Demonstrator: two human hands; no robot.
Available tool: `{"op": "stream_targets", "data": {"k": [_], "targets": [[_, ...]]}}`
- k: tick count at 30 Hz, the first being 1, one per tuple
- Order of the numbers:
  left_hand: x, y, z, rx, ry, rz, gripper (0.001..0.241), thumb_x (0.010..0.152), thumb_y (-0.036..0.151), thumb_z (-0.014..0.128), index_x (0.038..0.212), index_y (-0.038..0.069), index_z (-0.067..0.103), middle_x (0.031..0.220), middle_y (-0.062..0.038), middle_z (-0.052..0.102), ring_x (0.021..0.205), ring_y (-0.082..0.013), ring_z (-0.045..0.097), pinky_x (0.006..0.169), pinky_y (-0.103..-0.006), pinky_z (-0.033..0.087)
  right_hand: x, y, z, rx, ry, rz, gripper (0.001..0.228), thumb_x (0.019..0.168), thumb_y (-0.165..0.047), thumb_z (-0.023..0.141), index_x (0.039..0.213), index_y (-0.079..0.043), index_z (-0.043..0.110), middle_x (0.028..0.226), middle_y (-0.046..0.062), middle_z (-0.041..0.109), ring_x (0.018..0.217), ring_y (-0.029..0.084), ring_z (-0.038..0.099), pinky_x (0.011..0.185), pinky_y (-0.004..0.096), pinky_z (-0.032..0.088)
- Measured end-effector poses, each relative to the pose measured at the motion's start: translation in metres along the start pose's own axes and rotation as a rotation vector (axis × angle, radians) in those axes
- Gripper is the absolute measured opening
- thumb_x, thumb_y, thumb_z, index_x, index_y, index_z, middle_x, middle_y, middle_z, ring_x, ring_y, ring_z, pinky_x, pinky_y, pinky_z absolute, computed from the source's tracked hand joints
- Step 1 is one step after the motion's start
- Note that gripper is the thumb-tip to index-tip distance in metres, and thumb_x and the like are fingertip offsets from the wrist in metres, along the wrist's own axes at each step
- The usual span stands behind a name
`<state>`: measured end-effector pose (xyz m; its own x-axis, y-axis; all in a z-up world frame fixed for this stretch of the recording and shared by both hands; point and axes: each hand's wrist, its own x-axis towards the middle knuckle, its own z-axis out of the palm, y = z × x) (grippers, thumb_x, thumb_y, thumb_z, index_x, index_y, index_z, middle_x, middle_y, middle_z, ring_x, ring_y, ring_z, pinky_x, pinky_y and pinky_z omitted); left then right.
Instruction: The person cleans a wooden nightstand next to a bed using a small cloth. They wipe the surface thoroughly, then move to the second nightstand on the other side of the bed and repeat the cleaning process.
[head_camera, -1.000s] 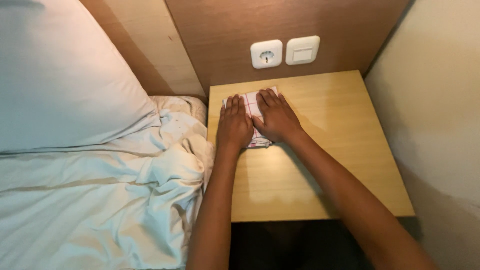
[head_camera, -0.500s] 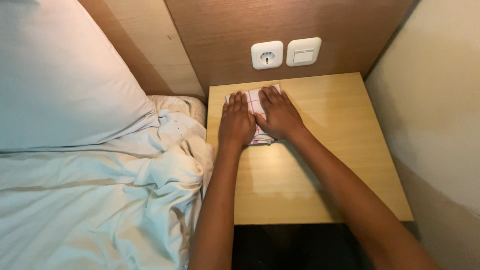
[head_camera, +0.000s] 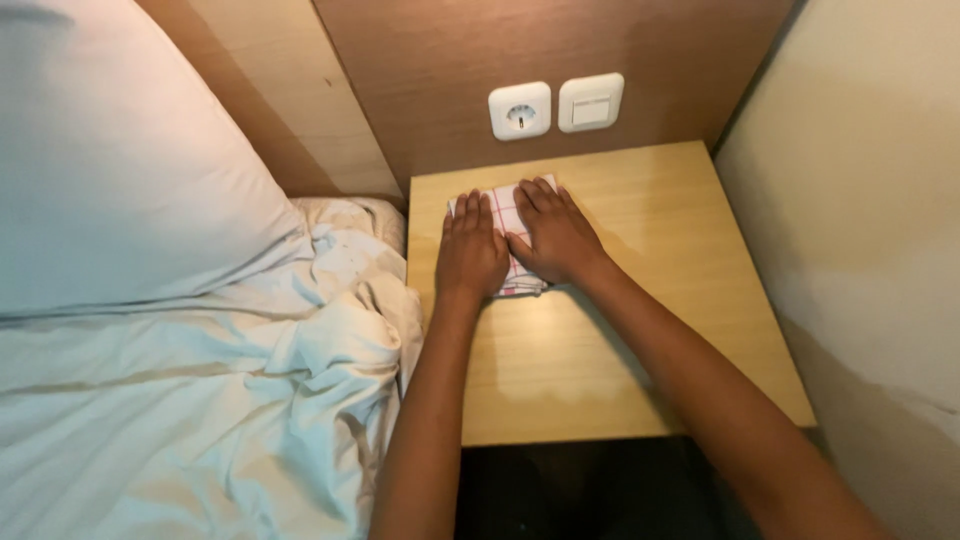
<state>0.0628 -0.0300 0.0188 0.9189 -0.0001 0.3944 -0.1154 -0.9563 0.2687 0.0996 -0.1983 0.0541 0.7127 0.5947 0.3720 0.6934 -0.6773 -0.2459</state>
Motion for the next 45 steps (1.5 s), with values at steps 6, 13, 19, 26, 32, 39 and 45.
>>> {"op": "stream_targets", "data": {"k": [6,13,19,26,32,39,45], "targets": [[0.016,-0.003,-0.004,-0.023,-0.012,-0.001,0.062,0.096,0.026,0.047,0.15,-0.006,0.042,0.16,-0.023,0.039,0.151,-0.0373,0.032,0.124,-0.051,0.022,0.01,0.01,0.003,-0.003,-0.036,0.041,0.072,0.095,-0.045,0.056,0.147,0.005,0.045,0.158,0.023,0.04,0.15,0.038,0.032,0.122,0.055,0.023],[0.005,0.004,-0.003,-0.022,-0.001,0.019,0.061,0.097,0.025,0.047,0.149,-0.006,0.043,0.16,-0.024,0.038,0.152,-0.0375,0.03,0.124,-0.0513,0.021,-0.001,0.003,-0.003,0.001,-0.011,0.028,0.072,0.096,-0.045,0.054,0.147,0.004,0.044,0.158,0.024,0.039,0.15,0.038,0.03,0.121,0.054,0.023],[-0.007,0.016,-0.005,-0.051,0.001,0.002,0.062,0.096,0.026,0.048,0.149,-0.005,0.043,0.16,-0.024,0.039,0.152,-0.0374,0.031,0.124,-0.0509,0.021,-0.018,0.004,-0.004,0.001,-0.016,0.04,0.072,0.096,-0.045,0.055,0.147,0.004,0.044,0.158,0.023,0.04,0.15,0.038,0.03,0.121,0.053,0.024],[0.015,0.014,-0.004,-0.043,-0.014,-0.015,0.062,0.095,0.025,0.048,0.149,-0.005,0.045,0.16,-0.023,0.039,0.151,-0.0373,0.031,0.124,-0.0495,0.022,0.003,0.017,-0.005,0.003,-0.025,0.022,0.073,0.095,-0.045,0.057,0.147,0.004,0.045,0.157,0.024,0.04,0.15,0.039,0.031,0.121,0.055,0.024],[0.029,0.013,-0.001,-0.045,-0.01,-0.023,0.062,0.095,0.025,0.048,0.149,-0.005,0.044,0.16,-0.022,0.039,0.152,-0.0362,0.031,0.124,-0.0485,0.022,0.014,0.021,-0.006,0.009,-0.028,0.06,0.074,0.094,-0.046,0.056,0.149,0.003,0.043,0.159,0.022,0.039,0.15,0.037,0.03,0.121,0.056,0.022],[0.016,0.022,-0.004,-0.041,-0.008,-0.017,0.062,0.096,0.025,0.048,0.15,-0.004,0.044,0.161,-0.021,0.038,0.152,-0.0351,0.03,0.125,-0.0477,0.021,-0.001,0.02,-0.005,-0.041,-0.043,0.096,0.074,0.095,-0.047,0.054,0.15,0.001,0.042,0.161,0.02,0.036,0.152,0.035,0.027,0.121,0.058,0.019],[0.017,0.024,-0.002,-0.048,-0.013,-0.018,0.063,0.095,0.025,0.048,0.15,-0.004,0.044,0.162,-0.021,0.038,0.152,-0.0353,0.03,0.124,-0.0483,0.022,-0.002,0.026,-0.003,-0.03,-0.033,0.06,0.074,0.096,-0.046,0.054,0.149,0.004,0.042,0.159,0.023,0.038,0.152,0.037,0.029,0.124,0.053,0.021]]}}
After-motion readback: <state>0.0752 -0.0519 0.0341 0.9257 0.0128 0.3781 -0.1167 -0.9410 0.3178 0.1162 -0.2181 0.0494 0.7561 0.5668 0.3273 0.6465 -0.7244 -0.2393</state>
